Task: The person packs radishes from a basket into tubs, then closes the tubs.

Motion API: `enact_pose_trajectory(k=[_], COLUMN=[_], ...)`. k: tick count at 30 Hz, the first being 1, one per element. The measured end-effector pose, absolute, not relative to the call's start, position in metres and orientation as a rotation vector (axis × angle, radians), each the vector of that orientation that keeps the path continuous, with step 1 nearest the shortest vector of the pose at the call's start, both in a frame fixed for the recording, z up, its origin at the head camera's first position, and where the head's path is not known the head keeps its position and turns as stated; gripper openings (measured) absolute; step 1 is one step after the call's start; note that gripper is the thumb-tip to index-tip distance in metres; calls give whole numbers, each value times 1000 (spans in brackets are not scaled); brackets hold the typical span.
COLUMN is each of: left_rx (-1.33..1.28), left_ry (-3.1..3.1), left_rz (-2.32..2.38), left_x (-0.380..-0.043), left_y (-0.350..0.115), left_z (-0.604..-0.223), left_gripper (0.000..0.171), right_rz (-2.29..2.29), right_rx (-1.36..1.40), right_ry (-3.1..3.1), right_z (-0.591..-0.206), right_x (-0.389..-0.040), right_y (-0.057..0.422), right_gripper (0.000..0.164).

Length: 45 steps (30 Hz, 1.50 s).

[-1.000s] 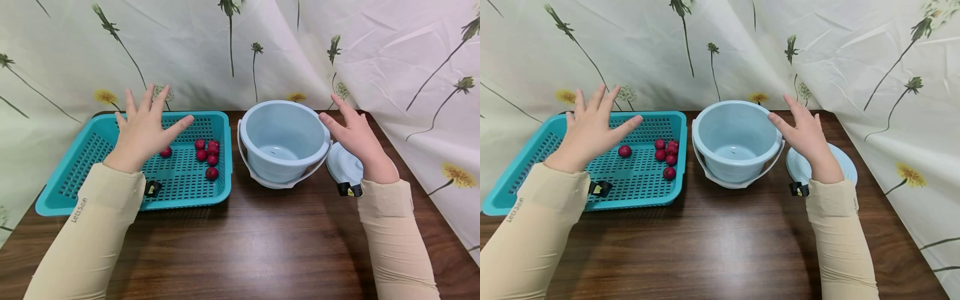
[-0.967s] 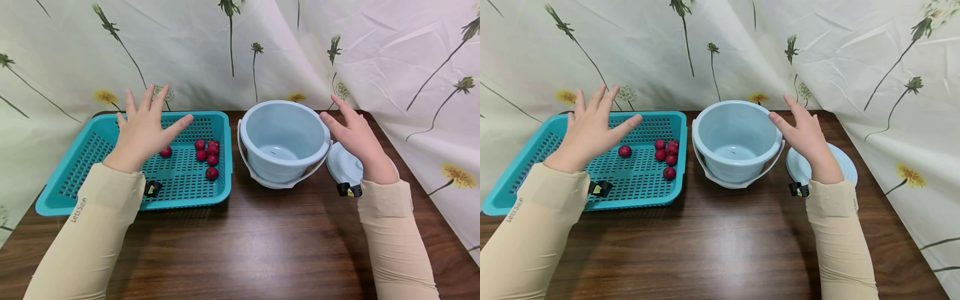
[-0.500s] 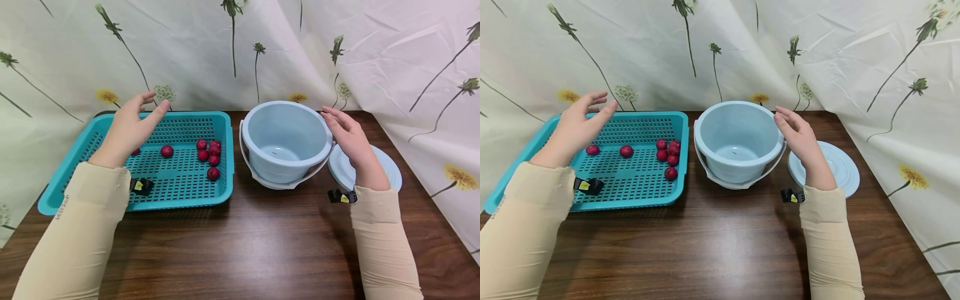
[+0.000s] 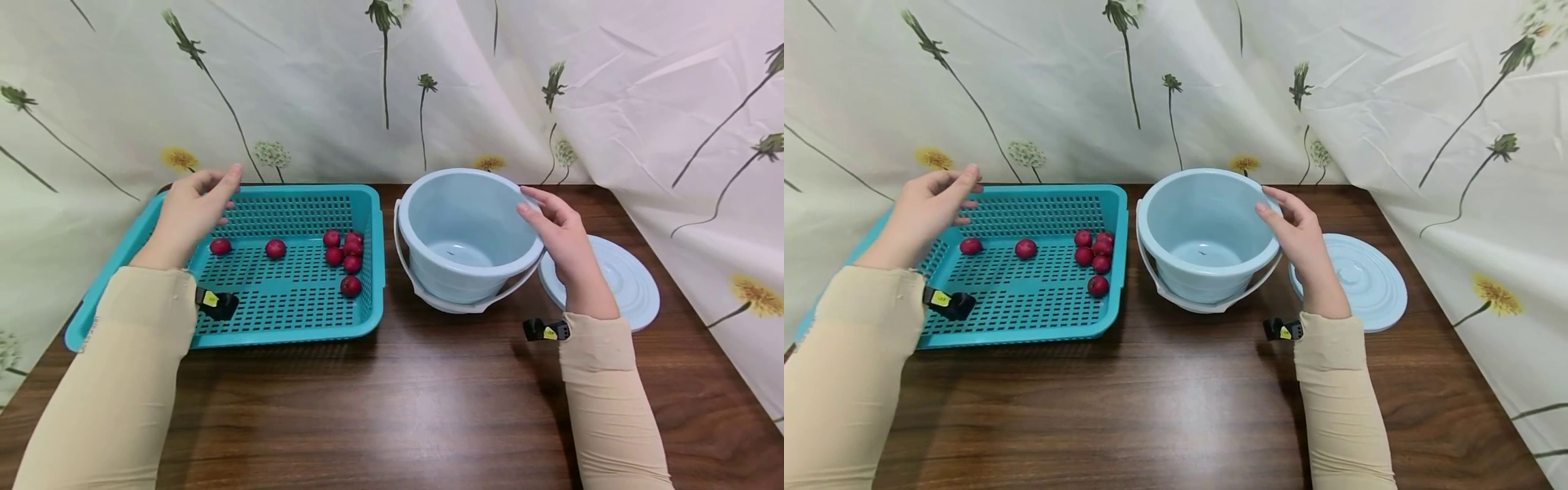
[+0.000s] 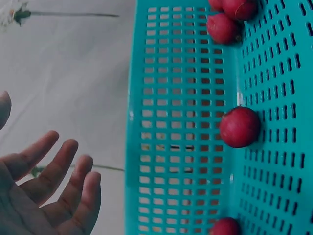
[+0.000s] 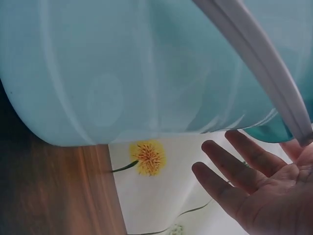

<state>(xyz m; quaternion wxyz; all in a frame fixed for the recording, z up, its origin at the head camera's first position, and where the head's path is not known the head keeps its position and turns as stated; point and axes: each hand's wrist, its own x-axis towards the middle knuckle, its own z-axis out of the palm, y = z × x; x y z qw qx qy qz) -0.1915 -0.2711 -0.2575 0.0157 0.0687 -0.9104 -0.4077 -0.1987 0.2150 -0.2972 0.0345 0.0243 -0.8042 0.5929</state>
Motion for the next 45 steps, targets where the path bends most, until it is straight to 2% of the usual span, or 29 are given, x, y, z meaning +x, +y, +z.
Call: enact_pose_trajectory(k=[20,32,45], left_rx=[237,232,361], left_ry=[-2998,-3231,-3342], left_rz=[-1572,-1564,-1520], left_x=[-209,-213,-210], left_y=[-316,-332,-340], left_z=[-275,-284,-300], left_gripper=[106,107,109], right_rz=[2170,2180,2147], right_rx=[75,56,27], right_ry=[-2276,-2284,-2330], right_z=[-306,-307,-306], right_x=[-202,-200,-200], right_y=[209,212,214], right_gripper=[43,43,48])
